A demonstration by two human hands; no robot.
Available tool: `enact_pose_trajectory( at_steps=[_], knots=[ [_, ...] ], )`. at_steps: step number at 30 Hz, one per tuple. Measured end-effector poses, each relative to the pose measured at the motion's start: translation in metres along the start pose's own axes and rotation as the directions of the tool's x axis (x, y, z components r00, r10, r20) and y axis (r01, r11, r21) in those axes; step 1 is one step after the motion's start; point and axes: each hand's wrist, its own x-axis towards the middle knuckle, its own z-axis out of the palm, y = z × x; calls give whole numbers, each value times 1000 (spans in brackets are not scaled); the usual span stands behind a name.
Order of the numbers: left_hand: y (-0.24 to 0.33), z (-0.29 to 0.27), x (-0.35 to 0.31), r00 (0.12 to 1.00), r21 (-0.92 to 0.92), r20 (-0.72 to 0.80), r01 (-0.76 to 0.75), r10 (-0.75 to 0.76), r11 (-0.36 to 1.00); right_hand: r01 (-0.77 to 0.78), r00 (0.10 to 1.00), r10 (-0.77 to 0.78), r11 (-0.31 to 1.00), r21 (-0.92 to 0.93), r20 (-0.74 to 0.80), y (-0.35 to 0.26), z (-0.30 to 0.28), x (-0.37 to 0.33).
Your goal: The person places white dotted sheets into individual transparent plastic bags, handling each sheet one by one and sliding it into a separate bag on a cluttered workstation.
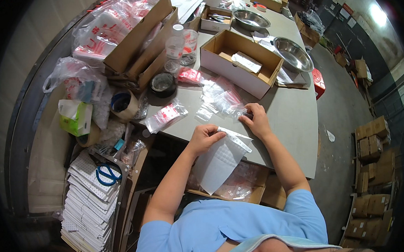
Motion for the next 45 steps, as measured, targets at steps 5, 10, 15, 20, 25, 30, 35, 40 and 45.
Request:
enact_pose_trajectory(
  at_steps=[5, 10, 15, 20, 25, 30, 35, 40, 45],
  knots=[
    [-6, -5, 0, 1000, 45, 16, 9, -10, 999, -144, 989, 141, 979, 141, 33, 22, 5, -1],
    [-5, -3, -1, 1000, 39, 5, -14, 14, 999, -206, 978, 203, 969, 136, 38, 29, 6, -2],
    [-9, -4, 0, 1000, 23, 10, -6, 6, 1000, -87, 996, 88, 996, 25, -26, 15, 7, 2],
    [-2, -2, -1, 1000, 29, 16, 6, -7, 1000, -127, 992, 126, 991, 51, 26, 25, 10, 3],
    [-2, -3, -1, 1000, 24, 14, 14, -14, 1000, -201, 979, 195, 968, 148, 54, 34, 3, 0],
    [-10, -9, 0, 1000, -61, -12, 27, -28, 998, -367, 930, 345, 869, 332, 127, 31, -18, -23],
    [-19, -12, -2, 999, -300, -37, 14, -26, 954, -199, 967, 177, 974, 109, 185, -26, -41, -106],
    [-13, -6, 1, 998, -243, -54, 10, -23, 970, 230, 943, -224, 973, 4, 247, -64, -38, -154],
    [-28, -12, 2, 997, -28, -66, -38, 36, 999, 92, 779, -112, 994, 64, 617, -96, -62, -123]
  ],
)
